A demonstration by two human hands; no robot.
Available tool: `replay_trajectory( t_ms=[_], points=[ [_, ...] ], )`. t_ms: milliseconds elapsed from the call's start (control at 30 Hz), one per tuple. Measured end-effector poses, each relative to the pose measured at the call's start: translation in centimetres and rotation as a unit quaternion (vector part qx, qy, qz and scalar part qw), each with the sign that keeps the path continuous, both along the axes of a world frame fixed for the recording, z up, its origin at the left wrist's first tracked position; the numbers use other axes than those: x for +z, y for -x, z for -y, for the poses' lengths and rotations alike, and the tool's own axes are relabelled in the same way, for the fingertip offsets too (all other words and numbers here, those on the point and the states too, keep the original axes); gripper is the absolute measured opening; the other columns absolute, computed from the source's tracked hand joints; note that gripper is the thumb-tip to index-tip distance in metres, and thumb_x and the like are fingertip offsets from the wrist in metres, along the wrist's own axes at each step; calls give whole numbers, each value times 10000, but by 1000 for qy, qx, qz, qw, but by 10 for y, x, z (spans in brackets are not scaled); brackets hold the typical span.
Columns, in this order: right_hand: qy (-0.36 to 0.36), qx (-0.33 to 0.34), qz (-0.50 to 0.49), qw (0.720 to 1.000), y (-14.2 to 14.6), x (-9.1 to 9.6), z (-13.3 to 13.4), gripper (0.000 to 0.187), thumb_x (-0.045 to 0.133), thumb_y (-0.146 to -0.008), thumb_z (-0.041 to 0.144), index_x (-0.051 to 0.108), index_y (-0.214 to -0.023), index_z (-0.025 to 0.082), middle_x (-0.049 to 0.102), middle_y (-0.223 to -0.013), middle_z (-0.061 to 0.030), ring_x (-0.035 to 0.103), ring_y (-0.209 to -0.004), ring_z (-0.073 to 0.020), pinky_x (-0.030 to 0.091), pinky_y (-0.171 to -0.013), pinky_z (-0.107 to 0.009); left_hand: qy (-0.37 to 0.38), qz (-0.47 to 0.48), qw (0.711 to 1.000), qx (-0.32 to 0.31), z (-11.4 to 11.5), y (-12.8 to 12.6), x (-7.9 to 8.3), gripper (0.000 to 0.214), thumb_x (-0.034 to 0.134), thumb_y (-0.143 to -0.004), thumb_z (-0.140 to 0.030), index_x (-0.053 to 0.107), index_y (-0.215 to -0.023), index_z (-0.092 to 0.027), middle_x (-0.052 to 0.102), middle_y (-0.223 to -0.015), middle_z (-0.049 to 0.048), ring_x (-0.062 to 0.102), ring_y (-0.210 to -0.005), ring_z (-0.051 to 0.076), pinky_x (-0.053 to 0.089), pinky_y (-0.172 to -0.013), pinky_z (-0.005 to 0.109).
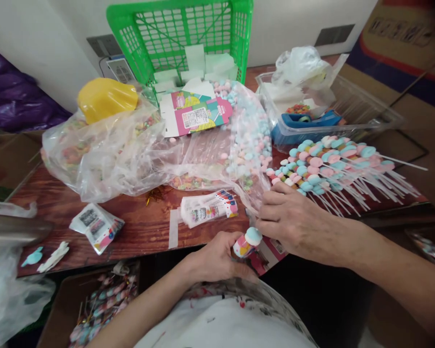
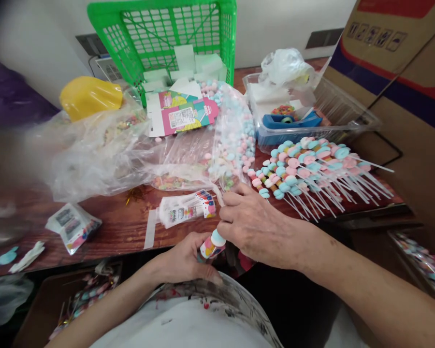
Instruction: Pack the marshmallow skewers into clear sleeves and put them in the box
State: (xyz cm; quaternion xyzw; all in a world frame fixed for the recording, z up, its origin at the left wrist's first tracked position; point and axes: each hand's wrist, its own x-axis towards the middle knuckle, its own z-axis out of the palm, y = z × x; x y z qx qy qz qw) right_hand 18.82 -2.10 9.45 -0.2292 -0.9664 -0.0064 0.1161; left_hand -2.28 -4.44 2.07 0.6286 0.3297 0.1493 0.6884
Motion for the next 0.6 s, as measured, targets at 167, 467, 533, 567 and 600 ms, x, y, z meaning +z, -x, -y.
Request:
replay_trajectory(
  t_ms=[167,467,533,567,600],
  points=[
    [34,22,13,999,-7,0,8,227,451,-915,119,542,-720,190,529,-706,10,416,-791,-166,271,-899,-443,214,64,974,-33,-2,3,-1,405,835,-583,-375,522,-712,-151,488,-590,-73,398,-453,41,360,-439,188],
    [-30,0,85,996,-4,1,20,58,553,-851,131,562,-824,181,549,-791,-14,440,-772,-194,326,-759,-393,78,54,995,-22,3,-9,1,380,825,-594,-353,532,-719,-147,472,-650,-64,412,-593,71,362,-548,201],
    [-23,-25,101,994,-6,-1,19,86,569,-821,101,557,-851,181,561,-832,-22,460,-755,-187,308,-675,-344,-19,17,1000,13,6,-8,-1,376,829,-592,-352,562,-753,-142,488,-704,-55,420,-674,91,369,-615,210],
    [-20,-32,111,993,-7,-3,19,110,577,-805,92,552,-863,182,565,-848,-23,470,-749,-182,295,-648,-330,-55,-10,998,30,7,-7,-2,382,827,-595,-365,573,-772,-142,494,-717,-52,421,-689,98,367,-623,212],
    [-18,-36,120,992,-9,-5,19,133,584,-793,87,549,-879,183,568,-862,-24,480,-747,-179,286,-633,-321,-79,-36,995,44,8,-6,-2,389,822,-601,-383,579,-788,-142,498,-721,-50,422,-690,102,364,-619,213]
  ],
)
